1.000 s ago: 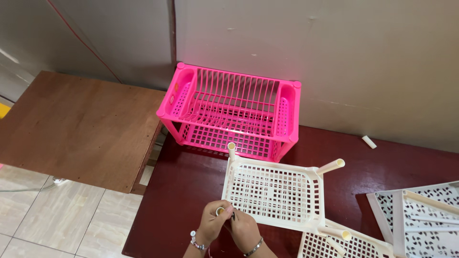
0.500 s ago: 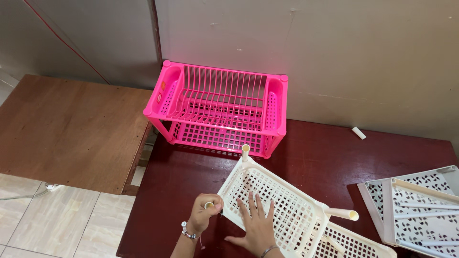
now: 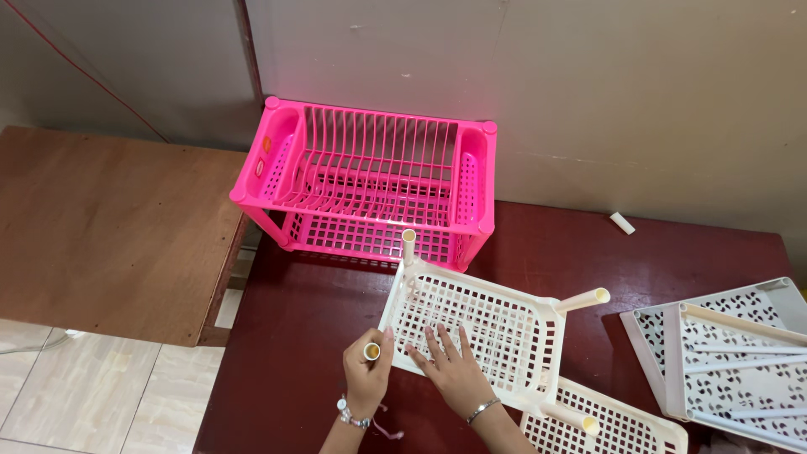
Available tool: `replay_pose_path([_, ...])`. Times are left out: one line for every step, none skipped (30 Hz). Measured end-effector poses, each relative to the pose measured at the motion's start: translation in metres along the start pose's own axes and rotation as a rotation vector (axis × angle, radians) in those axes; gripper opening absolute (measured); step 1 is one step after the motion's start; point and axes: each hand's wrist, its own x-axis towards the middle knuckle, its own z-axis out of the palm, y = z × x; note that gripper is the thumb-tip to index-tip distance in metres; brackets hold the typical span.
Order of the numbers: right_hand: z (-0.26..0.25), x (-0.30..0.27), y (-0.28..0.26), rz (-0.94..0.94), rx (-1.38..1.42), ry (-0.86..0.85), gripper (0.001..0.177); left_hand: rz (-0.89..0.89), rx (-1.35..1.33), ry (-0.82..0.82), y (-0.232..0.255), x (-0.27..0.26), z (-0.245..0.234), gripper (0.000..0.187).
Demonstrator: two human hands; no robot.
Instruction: The person assembles a white plastic basket by inserting short cylindrical connectors into the corner holes of two basket halves. They then attach longer rods to form the frame and stack the assembled basket on the table.
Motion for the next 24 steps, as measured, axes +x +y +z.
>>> replay_pose_path([-0.001,0.001,0.0,-0.004,0.005,-0.012,0.071,0.02,-0.021,-0.038,-0.005,0.002,-0.001,0.039])
replay_pose_path([-0.001,0.001,0.0,-0.008,0.004,-0.014,0.071,0.041,-0.041,-0.076,-0.009,0.006,-0.003,0.04])
replay_pose_path([-0.001,0.002,-0.001,-0.011,0.003,-0.015,0.071,0.062,-0.062,-0.114,-0.011,0.009,-0.006,0.041])
replay_pose_path([0.0,0.001,0.001,-0.012,0.0,-0.019,0.07,0.057,-0.095,-0.239,-0.013,0.012,-0.012,0.039])
replay_pose_path([0.001,0.001,0.002,-0.033,0.022,-0.002,0.07,0.051,-0.128,-0.364,-0.013,0.016,-0.024,0.037])
replay_pose_path([0.003,0.0,0.004,-0.053,0.039,0.014,0.07,0.048,-0.166,-0.488,-0.012,0.021,-0.03,0.035])
replay_pose_path([0.004,-0.001,0.007,-0.072,0.056,0.03,0.069,-0.003,-0.21,-0.578,-0.01,0.025,-0.034,0.035])
replay_pose_path([0.006,0.001,0.01,-0.081,0.048,0.02,0.069,-0.053,-0.246,-0.666,-0.006,0.03,-0.039,0.036])
replay_pose_path([0.007,0.002,0.012,-0.09,0.039,0.011,0.069,-0.103,-0.283,-0.753,-0.001,0.035,-0.041,0.037])
replay_pose_path([0.008,0.003,0.015,-0.101,0.028,0.002,0.069,-0.12,-0.235,-0.718,0.006,0.038,-0.041,0.033])
replay_pose_path([0.009,0.004,0.015,-0.096,0.021,0.018,0.07,-0.136,-0.188,-0.682,0.013,0.039,-0.04,0.029])
replay_pose_path([0.009,0.004,0.015,-0.09,0.013,0.034,0.07,-0.153,-0.141,-0.646,0.02,0.037,-0.038,0.025])
replay_pose_path([0.009,0.004,0.016,-0.085,0.005,0.05,0.07,-0.034,-0.104,-0.472,0.027,0.031,-0.033,0.02])
replay_pose_path([0.008,0.005,0.015,-0.085,0.01,0.06,0.07,0.083,-0.067,-0.298,0.033,0.02,-0.026,0.015])
replay_pose_path([0.008,0.006,0.015,-0.085,0.015,0.07,0.071,0.202,-0.03,-0.125,0.036,0.013,-0.017,0.01])
replay_pose_path([0.008,0.004,0.015,-0.084,0.02,0.076,0.071,0.09,-0.026,-0.071,0.036,0.006,-0.008,0.011])
replay_pose_path([0.008,0.003,0.016,-0.082,0.025,0.067,0.071,-0.023,-0.023,-0.019,0.035,-0.003,0.0,0.012])
replay_pose_path([0.009,0.002,0.015,-0.08,0.033,0.059,0.07,-0.138,-0.018,0.031,0.03,-0.008,0.004,0.014])
replay_pose_path([0.009,0.002,0.015,-0.077,0.04,0.051,0.07,-0.102,-0.057,0.003,0.022,-0.007,0.004,0.017])
replay_pose_path([0.009,0.002,0.015,-0.079,0.04,0.042,0.07,-0.065,-0.097,-0.025,0.012,-0.004,0.002,0.022])
replay_pose_path([0.01,0.002,0.014,-0.081,0.04,0.032,0.07,-0.028,-0.137,-0.052,0.003,-0.002,-0.001,0.026])
replay_pose_path([0.01,0.002,0.013,-0.082,0.04,0.024,0.07,0.003,-0.157,-0.144,-0.005,0.0,-0.007,0.028])
replay_pose_path([0.01,0.002,0.012,-0.084,0.042,0.029,0.07,0.034,-0.178,-0.236,-0.014,0.003,-0.013,0.03])
replay_pose_path([0.01,0.002,0.012,-0.081,0.04,0.033,0.07,0.066,-0.203,-0.331,-0.021,0.007,-0.017,0.032])
